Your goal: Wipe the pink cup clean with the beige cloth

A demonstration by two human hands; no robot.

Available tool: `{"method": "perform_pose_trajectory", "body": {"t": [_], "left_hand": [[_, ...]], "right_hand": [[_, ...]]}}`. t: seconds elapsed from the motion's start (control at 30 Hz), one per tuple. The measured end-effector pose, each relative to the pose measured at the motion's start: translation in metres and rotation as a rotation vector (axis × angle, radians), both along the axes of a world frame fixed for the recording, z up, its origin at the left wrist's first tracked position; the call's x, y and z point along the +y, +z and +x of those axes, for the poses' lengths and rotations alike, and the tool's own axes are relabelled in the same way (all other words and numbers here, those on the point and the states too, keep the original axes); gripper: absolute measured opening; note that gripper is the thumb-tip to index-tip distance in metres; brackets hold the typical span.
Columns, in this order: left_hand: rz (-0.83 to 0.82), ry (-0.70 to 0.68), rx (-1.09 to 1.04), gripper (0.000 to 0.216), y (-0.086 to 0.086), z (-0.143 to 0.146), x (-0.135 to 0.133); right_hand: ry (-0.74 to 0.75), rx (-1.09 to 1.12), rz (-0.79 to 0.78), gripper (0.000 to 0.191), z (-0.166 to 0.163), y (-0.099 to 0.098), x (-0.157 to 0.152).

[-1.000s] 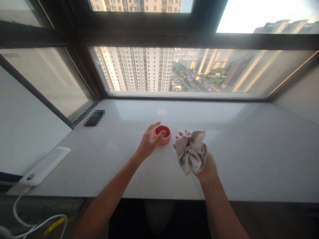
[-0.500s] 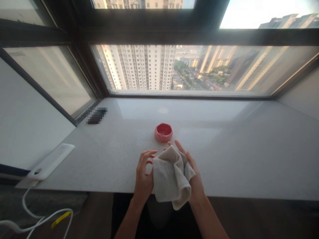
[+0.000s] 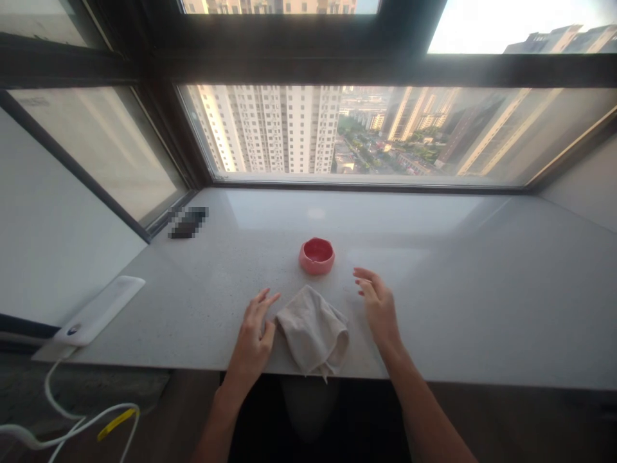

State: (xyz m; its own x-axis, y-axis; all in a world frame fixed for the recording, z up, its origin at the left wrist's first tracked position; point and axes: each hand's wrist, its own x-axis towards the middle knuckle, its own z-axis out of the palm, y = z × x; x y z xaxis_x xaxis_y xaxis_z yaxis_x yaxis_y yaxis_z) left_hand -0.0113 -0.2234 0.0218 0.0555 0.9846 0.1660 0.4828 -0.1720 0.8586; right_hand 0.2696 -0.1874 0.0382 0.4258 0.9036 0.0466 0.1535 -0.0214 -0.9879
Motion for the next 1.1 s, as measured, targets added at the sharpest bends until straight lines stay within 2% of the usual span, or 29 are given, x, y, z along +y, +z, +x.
{"method": "perform_pose_trajectory", "body": {"t": [0.07, 0.17, 0.3, 0.37, 0.43, 0.5, 0.53, 0.57, 0.63, 0.7, 0.73, 0.87, 0.93, 1.03, 1.1], "left_hand": [[0.036, -0.022, 0.069, 0.044, -0.004, -0.002, -0.003], [0.106, -0.118, 0.144, 0.037, 0.002, 0.002, -0.009], [0.185, -0.252, 0.328, 0.034, 0.014, 0.010, -0.012], [0.206, -0.270, 0.364, 0.031, 0.017, 0.010, -0.013], [0.233, -0.208, 0.348, 0.028, 0.017, 0.012, -0.017], [0.241, -0.136, 0.332, 0.030, 0.013, 0.019, -0.024], [0.234, -0.120, 0.335, 0.031, 0.009, 0.024, -0.028], [0.222, -0.121, 0.347, 0.034, 0.005, 0.031, -0.031], [0.202, -0.145, 0.382, 0.043, -0.004, 0.043, -0.032], [0.200, -0.194, 0.404, 0.051, -0.009, 0.051, -0.023], [0.202, -0.241, 0.408, 0.052, -0.010, 0.052, -0.015], [0.187, -0.526, 0.380, 0.056, 0.002, 0.047, 0.025], [0.188, -0.604, 0.356, 0.056, 0.014, 0.042, 0.040], [0.226, -0.592, 0.339, 0.053, 0.033, 0.033, 0.058], [0.267, -0.456, 0.318, 0.049, 0.043, 0.026, 0.075]], "right_hand": [[0.201, -0.267, 0.000, 0.040, 0.001, 0.001, -0.004], [0.428, -0.505, -0.056, 0.036, -0.009, 0.004, -0.011], [0.521, -0.600, -0.071, 0.045, -0.017, 0.002, -0.009], [0.547, -0.597, -0.075, 0.047, -0.015, 0.003, -0.007], [0.468, -0.644, -0.046, 0.046, -0.012, 0.005, -0.008], [0.344, -0.705, 0.028, 0.043, -0.013, 0.009, -0.014], [0.329, -0.726, 0.078, 0.043, -0.015, 0.010, -0.018], [0.368, -0.739, 0.127, 0.044, -0.018, 0.010, -0.024], [0.553, -0.756, 0.197, 0.049, -0.026, 0.005, -0.034], [0.708, -0.777, 0.206, 0.055, -0.033, -0.005, -0.044], [0.721, -0.781, 0.187, 0.057, -0.037, -0.012, -0.048], [0.493, -0.715, 0.094, 0.056, -0.051, -0.035, -0.057], [0.411, -0.669, 0.074, 0.057, -0.057, -0.039, -0.058], [0.378, -0.652, 0.071, 0.055, -0.052, -0.029, -0.050], [0.322, -0.709, 0.081, 0.055, -0.036, -0.014, -0.030]]}}
